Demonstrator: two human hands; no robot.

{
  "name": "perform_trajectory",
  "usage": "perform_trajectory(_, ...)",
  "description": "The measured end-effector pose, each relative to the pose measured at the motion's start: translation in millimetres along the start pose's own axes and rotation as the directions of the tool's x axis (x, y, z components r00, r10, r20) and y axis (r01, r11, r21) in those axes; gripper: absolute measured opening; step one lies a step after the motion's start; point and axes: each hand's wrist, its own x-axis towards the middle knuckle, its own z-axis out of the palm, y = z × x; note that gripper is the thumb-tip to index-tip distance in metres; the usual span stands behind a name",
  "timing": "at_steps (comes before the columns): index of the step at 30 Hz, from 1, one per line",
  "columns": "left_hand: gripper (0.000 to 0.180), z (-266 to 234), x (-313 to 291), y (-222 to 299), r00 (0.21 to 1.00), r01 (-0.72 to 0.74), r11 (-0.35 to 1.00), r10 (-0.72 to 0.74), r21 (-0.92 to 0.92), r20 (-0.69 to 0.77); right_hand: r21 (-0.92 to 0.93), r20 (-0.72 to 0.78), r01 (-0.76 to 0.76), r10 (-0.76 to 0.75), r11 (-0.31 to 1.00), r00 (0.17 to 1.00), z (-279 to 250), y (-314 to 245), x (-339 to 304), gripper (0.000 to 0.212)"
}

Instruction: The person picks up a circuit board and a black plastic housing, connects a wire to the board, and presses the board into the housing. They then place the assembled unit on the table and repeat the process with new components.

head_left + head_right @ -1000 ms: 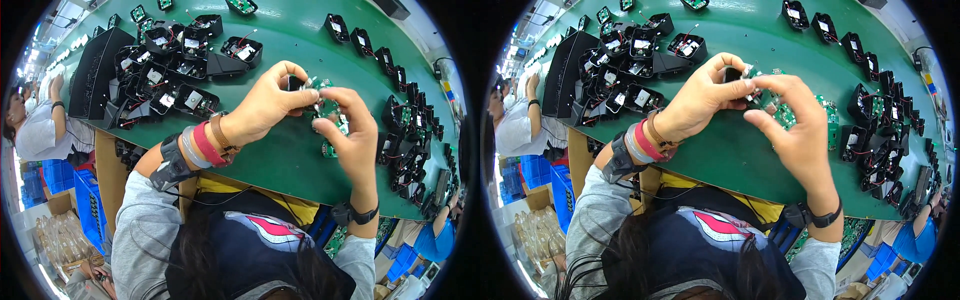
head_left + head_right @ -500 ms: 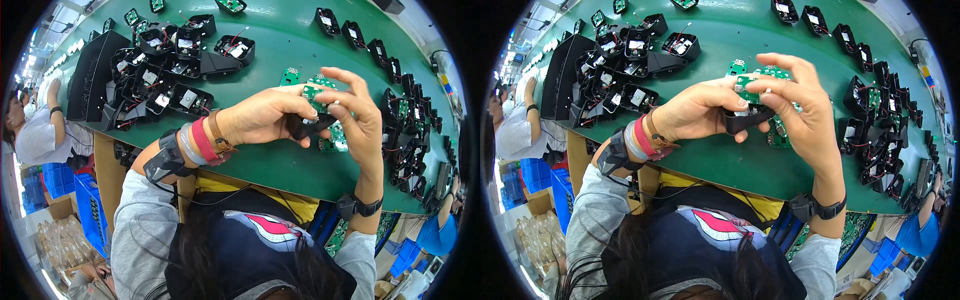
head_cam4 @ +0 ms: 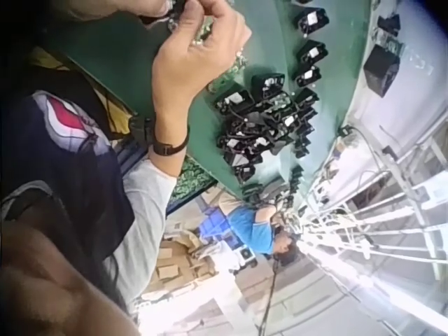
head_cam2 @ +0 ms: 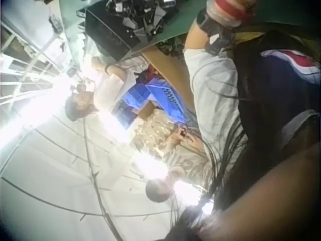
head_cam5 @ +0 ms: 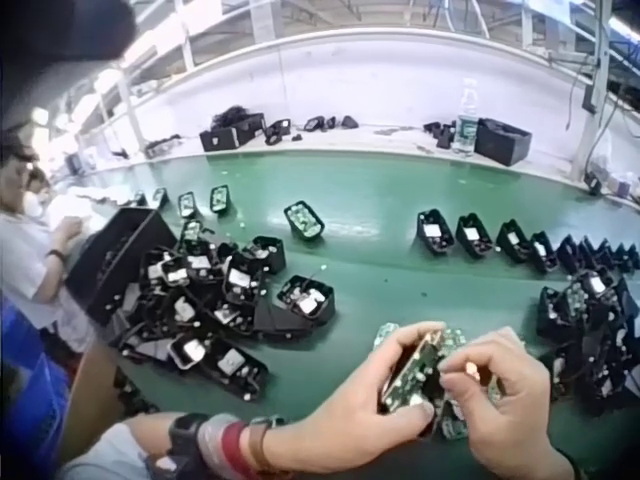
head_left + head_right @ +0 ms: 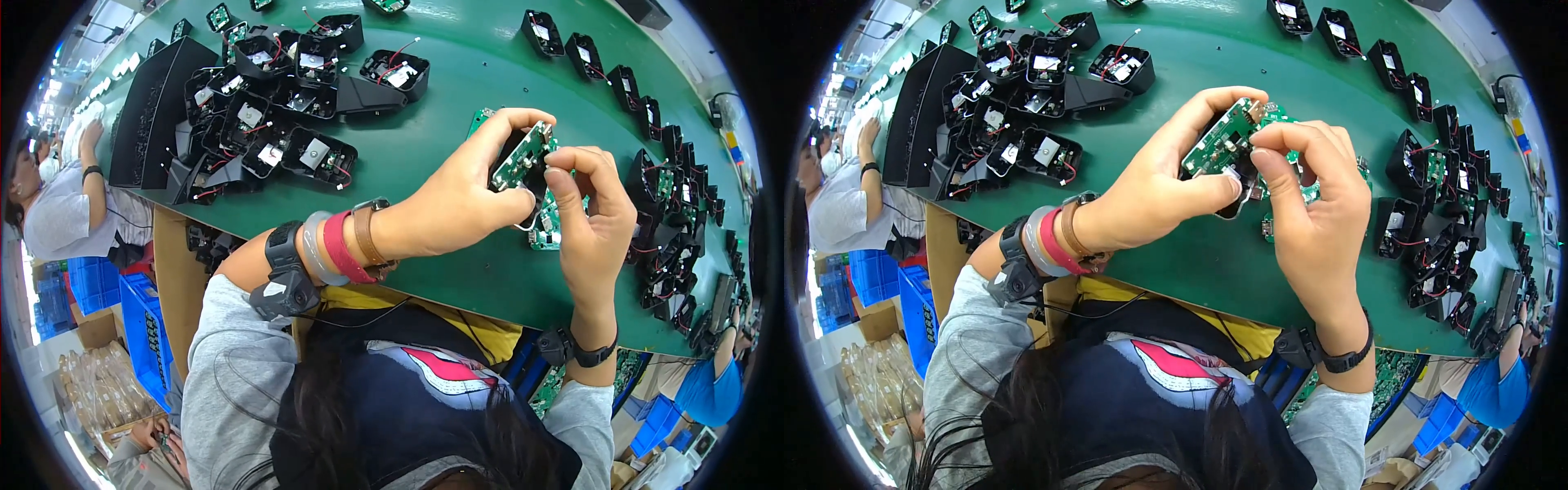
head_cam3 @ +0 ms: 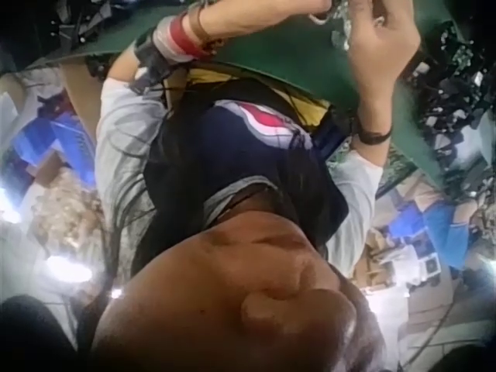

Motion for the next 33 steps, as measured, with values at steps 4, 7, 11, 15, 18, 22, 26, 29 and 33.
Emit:
perform_trajectory(4, 0.062, 2, -3, -5, 0.994, -0.108, 0.989, 0.107, 0.106, 0.017, -0.087, -0.047, 0.113, -0.117, 0.99, 0.992, 4, -1, -1, 0.009)
perform_trajectory(7, 0.066, 4, -2, -2, 0.998, -0.064, 0.996, 0.064, 0.068, 0.009, -0.143, -0.071, 0.208, -0.219, 0.968, 0.973, 6, -1, 1, 0.01)
perform_trajectory(11, 0.068, 4, -3, -7, 0.985, -0.17, 0.959, 0.165, 0.226, 0.042, -0.075, -0.152, 0.188, -0.198, 0.979, 0.968, 10, -1, -2, 0.018)
perform_trajectory(15, 0.069, 6, -5, -7, 0.98, -0.199, 0.937, 0.197, 0.286, 0.036, 0.075, -0.18, 0.159, -0.144, 0.984, 0.973, 14, 0, -4, 0.028)
perform_trajectory(18, 0.07, 6, -5, -8, 0.978, -0.208, 0.943, 0.207, 0.259, 0.032, 0.14, -0.172, 0.17, -0.145, 0.975, 0.974, 15, 0, -5, 0.034)
perform_trajectory(22, 0.07, 6, -4, -7, 0.972, -0.23, 0.933, 0.231, 0.278, 0.027, 0.134, -0.168, 0.186, -0.162, 0.973, 0.972, 15, 1, -5, 0.037)
perform_trajectory(26, 0.07, 6, -4, -8, 0.97, -0.237, 0.92, 0.24, 0.313, 0.03, 0.079, -0.151, 0.235, -0.221, 0.969, 0.963, 15, 0, -4, 0.04)
perform_trajectory(29, 0.069, 5, -1, -15, 0.944, -0.308, 0.835, 0.328, 0.455, 0.036, -0.022, -0.145, 0.298, -0.298, 0.954, 0.944, 14, 1, -5, 0.042)
perform_trajectory(33, 0.069, 7, -4, -16, 0.927, -0.309, 0.711, 0.374, 0.632, 0.033, -0.232, -0.076, 0.37, -0.396, 0.9, 0.915, 14, 3, -8, 0.048)
